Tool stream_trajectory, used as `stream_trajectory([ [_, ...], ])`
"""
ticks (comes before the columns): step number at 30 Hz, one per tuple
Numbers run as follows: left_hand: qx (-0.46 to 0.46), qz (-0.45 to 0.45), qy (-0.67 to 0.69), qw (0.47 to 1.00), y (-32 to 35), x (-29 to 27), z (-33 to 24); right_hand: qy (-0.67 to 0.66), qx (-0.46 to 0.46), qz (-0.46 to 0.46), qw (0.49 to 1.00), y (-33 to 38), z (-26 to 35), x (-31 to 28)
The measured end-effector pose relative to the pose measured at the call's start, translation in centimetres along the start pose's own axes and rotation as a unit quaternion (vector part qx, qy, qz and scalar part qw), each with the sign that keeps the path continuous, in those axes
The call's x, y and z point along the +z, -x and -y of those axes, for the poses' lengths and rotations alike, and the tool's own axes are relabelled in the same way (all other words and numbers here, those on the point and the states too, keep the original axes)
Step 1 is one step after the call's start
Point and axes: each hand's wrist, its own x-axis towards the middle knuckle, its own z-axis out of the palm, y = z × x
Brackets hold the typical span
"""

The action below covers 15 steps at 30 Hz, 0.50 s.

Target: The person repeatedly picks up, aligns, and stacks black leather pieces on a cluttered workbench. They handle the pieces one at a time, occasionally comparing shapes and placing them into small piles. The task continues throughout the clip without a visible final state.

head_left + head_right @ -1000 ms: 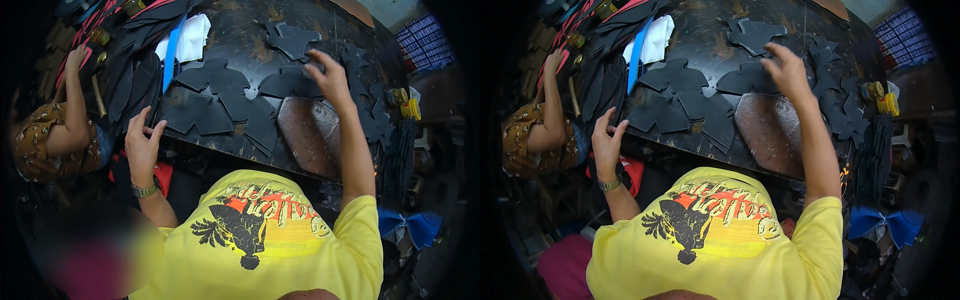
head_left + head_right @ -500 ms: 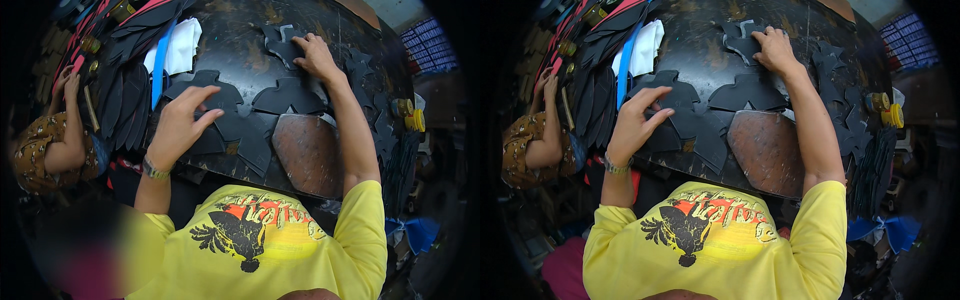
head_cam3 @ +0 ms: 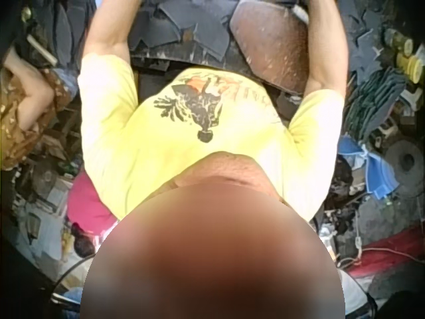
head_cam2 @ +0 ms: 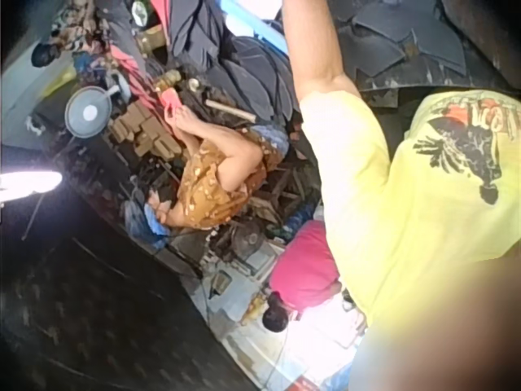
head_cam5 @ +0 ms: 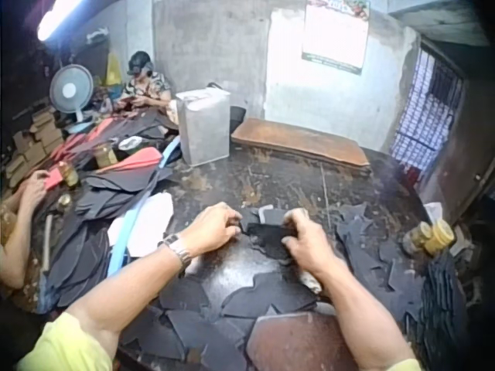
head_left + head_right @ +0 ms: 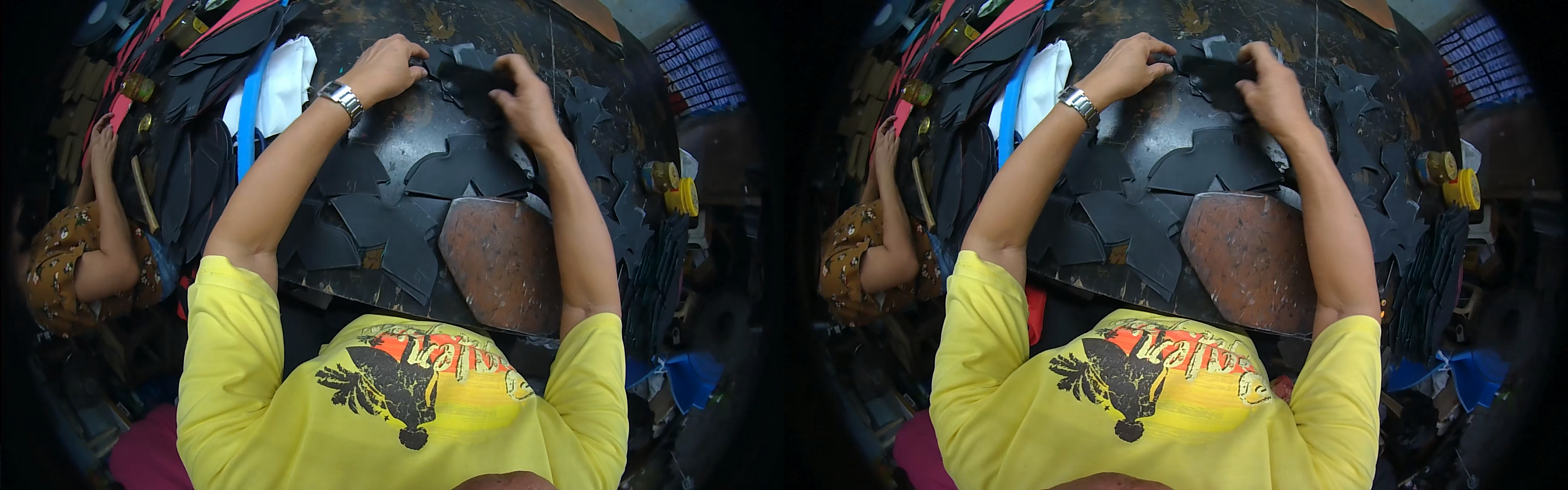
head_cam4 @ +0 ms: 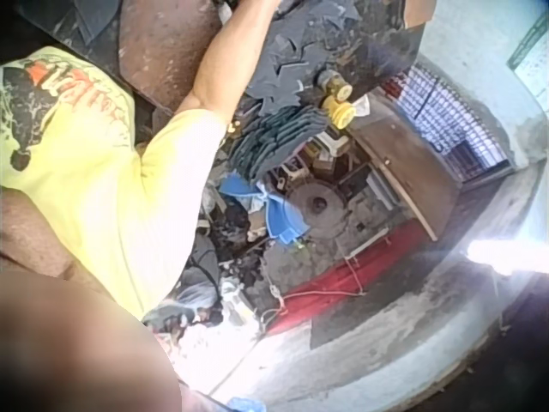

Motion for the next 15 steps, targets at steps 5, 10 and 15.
stream_trajectory([
  [5,-0.017,-0.01,-0.007,1.0,0.2,1.5,1.2,-0.077,0.088,-0.105,0.988,-0.3,-3.0,-6.4],
  [10,0.022,-0.074,0.019,0.997,-0.8,2.1,0.5,-0.177,0.108,-0.105,0.973,0.2,-4.0,-7.4],
  [15,0.051,-0.04,0.027,0.998,-3.1,3.0,-0.8,-0.179,0.149,-0.07,0.97,0.6,-3.2,-5.9],
])
